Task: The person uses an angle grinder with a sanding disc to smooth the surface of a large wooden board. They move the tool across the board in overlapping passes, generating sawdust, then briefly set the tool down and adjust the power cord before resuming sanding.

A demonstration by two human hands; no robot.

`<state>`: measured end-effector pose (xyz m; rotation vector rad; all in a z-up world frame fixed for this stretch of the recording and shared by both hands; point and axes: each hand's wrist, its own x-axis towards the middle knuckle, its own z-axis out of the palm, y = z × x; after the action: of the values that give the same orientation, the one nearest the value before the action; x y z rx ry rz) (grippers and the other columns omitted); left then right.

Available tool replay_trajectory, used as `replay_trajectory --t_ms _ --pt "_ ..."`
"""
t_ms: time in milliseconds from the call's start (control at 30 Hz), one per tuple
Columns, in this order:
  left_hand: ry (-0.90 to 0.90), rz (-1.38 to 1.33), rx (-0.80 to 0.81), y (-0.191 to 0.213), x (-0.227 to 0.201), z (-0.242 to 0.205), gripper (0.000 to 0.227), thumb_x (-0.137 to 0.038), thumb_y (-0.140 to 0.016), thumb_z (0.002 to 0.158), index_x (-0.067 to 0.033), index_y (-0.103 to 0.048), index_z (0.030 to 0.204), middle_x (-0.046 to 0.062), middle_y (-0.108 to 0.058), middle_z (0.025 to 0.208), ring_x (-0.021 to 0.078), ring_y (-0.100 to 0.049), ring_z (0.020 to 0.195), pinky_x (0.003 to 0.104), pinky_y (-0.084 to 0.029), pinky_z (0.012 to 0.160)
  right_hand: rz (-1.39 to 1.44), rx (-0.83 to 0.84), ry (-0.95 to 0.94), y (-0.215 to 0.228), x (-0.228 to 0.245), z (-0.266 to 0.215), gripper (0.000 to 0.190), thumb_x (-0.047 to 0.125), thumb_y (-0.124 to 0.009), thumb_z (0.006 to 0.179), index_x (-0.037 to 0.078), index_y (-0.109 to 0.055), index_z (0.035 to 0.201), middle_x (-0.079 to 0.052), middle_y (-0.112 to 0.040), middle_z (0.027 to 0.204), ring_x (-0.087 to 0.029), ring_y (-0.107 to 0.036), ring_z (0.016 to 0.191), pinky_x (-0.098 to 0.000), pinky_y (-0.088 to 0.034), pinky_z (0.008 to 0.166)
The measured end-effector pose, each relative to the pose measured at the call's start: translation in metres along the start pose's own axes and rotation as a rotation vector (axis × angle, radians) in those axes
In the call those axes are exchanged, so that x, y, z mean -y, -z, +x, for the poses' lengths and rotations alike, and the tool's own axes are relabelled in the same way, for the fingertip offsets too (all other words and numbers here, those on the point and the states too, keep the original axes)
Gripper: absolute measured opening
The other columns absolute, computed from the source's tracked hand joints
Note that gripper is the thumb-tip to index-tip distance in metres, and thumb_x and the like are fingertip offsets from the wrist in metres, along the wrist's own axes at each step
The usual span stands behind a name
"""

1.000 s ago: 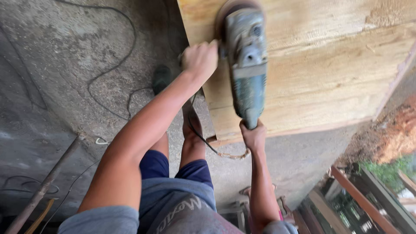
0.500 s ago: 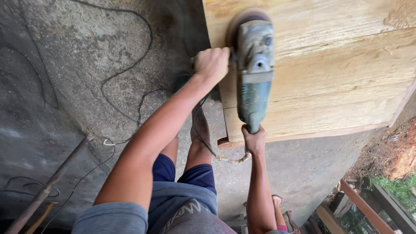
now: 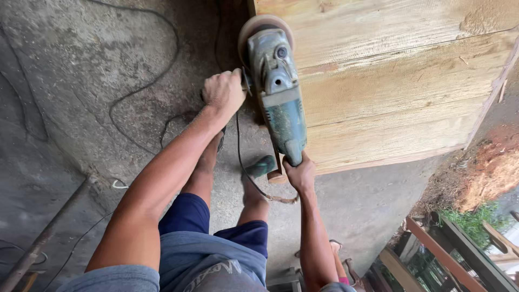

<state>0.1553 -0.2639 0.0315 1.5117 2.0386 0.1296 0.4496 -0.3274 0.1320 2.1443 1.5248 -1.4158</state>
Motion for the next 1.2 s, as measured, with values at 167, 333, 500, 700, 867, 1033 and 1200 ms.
replay_trajectory --t_ms 167,333,500,700,867,1033,1200 --pt "-0.128 -0.059 0.008 -0.039 -0.038 0.011 0.005 -0.009 -0.066 0.088 -0.0059 -0.069 0.087 0.017 -0.073 0.078 0.0376 -0.073 0.070 0.050 -0.057 0.057 -0.030 -0.039 -0.110 0.016 -0.033 -0.012 0.035 0.024 -0.077 0.080 -0.004 -0.070 0.099 -0.026 -0.072 0.079 -0.027 -0.075 0.074 -0.0391 -0.056 0.073" --pt "-0.071 0.012 0.064 -0.039 -0.064 0.039 0.007 -0.009 -0.063 0.086 -0.0060 -0.069 0.085 0.018 -0.073 0.077 0.0358 -0.075 0.072 0.049 -0.058 0.057 0.031 -0.039 -0.050 0.034 -0.033 0.007 0.033 0.023 -0.076 0.079 -0.002 -0.071 0.100 -0.022 -0.072 0.075 -0.024 -0.068 0.068 -0.0383 -0.054 0.068" --pt "0.107 0.045 -0.023 -0.023 -0.032 0.001 0.012 -0.017 -0.066 0.085 -0.0085 -0.073 0.087 0.018 -0.074 0.079 0.0389 -0.074 0.070 0.052 -0.057 0.060 -0.056 0.033 0.087 0.031 -0.032 0.021 0.035 0.025 -0.078 0.079 0.000 -0.071 0.102 -0.024 -0.071 0.075 -0.033 -0.071 0.069 -0.0419 -0.054 0.068" --pt "0.215 0.019 -0.092 -0.001 -0.029 -0.006 0.020 -0.029 -0.072 0.085 -0.0086 -0.075 0.088 0.017 -0.075 0.082 0.0402 -0.073 0.071 0.054 -0.056 0.064 -0.067 0.109 0.134 0.046 -0.026 0.046 0.034 0.026 -0.077 0.081 -0.003 -0.068 0.096 -0.026 -0.070 0.076 -0.038 -0.075 0.074 -0.0431 -0.057 0.069" --pt "0.149 0.039 0.081 -0.040 -0.096 0.036 0.014 -0.014 -0.065 0.081 -0.0093 -0.073 0.092 0.016 -0.075 0.084 0.0370 -0.074 0.075 0.051 -0.059 0.064 -0.086 0.009 0.117 0.097 -0.055 0.058 0.036 0.024 -0.078 0.079 -0.003 -0.070 0.100 -0.024 -0.071 0.075 -0.031 -0.074 0.070 -0.0423 -0.056 0.065" --pt "-0.065 -0.001 0.156 -0.095 -0.201 0.117 0.015 -0.018 -0.061 0.090 -0.0119 -0.074 0.084 0.013 -0.074 0.074 0.0277 -0.075 0.067 0.045 -0.059 0.053 0.041 -0.027 -0.219 0.135 -0.090 0.060 0.031 0.024 -0.076 0.084 -0.005 -0.070 0.089 -0.013 -0.071 0.070 -0.019 -0.065 0.062 -0.0366 -0.053 0.061" --pt "-0.135 0.057 -0.033 -0.098 -0.234 0.151 0.014 -0.018 -0.063 0.087 -0.0159 -0.073 0.078 0.010 -0.076 0.075 0.0261 -0.076 0.069 0.045 -0.059 0.054 0.229 -0.034 -0.200 0.138 -0.102 0.086 0.026 0.020 -0.074 0.083 -0.005 -0.069 0.087 -0.010 -0.070 0.070 -0.016 -0.066 0.063 -0.0333 -0.053 0.061"
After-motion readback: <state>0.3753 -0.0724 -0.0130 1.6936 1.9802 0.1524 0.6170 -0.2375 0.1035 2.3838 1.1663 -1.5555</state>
